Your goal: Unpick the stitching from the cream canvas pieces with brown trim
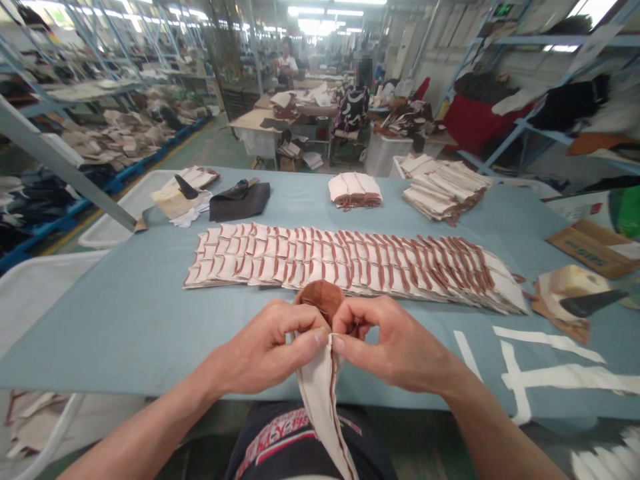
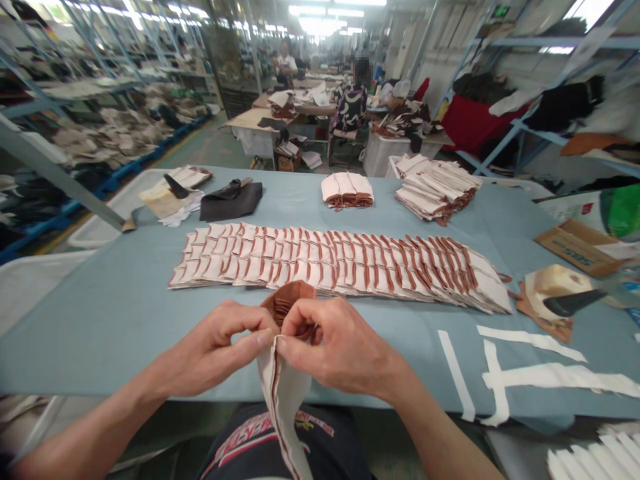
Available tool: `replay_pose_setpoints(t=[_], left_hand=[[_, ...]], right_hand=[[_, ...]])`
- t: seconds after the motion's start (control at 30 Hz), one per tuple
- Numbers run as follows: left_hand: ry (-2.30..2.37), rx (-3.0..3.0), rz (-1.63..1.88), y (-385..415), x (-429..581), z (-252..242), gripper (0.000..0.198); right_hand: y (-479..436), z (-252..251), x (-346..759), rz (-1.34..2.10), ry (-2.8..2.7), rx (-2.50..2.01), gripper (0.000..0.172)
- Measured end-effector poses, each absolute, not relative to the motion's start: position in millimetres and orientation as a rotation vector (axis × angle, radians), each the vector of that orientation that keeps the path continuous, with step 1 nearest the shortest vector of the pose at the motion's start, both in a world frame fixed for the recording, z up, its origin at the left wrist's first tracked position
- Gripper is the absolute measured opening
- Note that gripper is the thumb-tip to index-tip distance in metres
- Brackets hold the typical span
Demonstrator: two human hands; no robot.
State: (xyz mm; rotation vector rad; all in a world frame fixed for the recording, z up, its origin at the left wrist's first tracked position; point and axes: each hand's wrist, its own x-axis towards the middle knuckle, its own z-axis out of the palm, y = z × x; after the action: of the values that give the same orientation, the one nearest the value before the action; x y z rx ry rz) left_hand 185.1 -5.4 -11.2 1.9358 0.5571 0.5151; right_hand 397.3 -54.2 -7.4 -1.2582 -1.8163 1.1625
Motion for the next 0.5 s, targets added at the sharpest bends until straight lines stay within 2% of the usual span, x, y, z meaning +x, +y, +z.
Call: replay_pose_setpoints(t=[0.17,0.37,0.5], left_hand=[[0.532,1.903,0.47,-4,188,-3,0.031],[0.555,1.876,0.4,0,189,0,0.018],[0.642,1.781,0.388,-7,190,1,0.014]], right_hand=[[-60,-2,395,1.139,-1.803,-1.264,0.012],[-66,-2,393,1.02,-1.841,-1.309,0.011],[-66,-5,395,1.078,-1.798,-1.29,0.014]])
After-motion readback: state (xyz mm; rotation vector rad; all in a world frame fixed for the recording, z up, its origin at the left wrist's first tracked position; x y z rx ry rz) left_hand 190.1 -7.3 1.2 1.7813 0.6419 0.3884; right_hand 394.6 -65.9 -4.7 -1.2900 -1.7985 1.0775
